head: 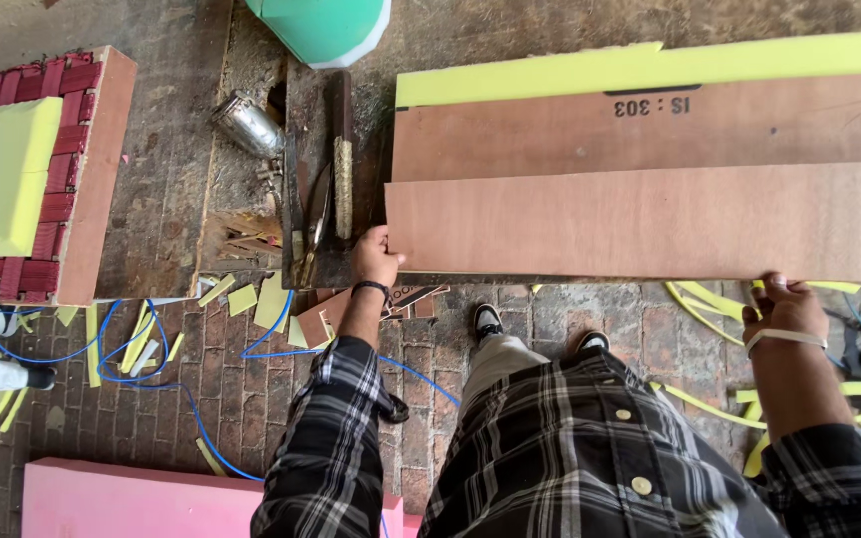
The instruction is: The person uses a spray gun to apply adhesive to a plywood board, then places a yellow foam sheet on top. They use a straightedge and a knife to cut the foam along the board's edge, trim the excess, and remove the cut pieces. The person repeats the process with another foam sheet and board.
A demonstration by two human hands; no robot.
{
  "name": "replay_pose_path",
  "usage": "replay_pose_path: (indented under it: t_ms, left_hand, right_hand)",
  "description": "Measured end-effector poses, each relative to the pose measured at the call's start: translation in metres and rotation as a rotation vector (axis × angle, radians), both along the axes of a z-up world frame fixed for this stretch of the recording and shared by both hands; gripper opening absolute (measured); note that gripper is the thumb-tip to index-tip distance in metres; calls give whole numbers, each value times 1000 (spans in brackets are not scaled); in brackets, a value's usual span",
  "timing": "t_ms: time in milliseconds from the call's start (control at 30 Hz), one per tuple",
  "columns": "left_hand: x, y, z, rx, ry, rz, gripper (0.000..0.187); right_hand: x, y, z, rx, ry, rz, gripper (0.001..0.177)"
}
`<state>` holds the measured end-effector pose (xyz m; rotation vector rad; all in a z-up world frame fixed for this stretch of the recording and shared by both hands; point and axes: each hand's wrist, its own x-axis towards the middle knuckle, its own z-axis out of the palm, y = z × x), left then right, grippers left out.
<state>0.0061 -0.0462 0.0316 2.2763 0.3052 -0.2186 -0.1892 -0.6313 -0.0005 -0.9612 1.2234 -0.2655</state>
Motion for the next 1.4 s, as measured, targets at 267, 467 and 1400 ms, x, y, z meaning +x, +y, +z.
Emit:
replay_pose_path:
  t_ms: [267,467,1400]
  left_hand:
    - [11,11,-10,138,166,-7,58]
    - [16,9,-25,119,167,-11,61]
    - [32,2,-1,631,285,-240,53]
  right_hand:
    - [12,23,10,-29,147,-6,10]
    - [14,17,8,-55,175,-16,12]
    - [33,33,-5,-92,148,-134,12]
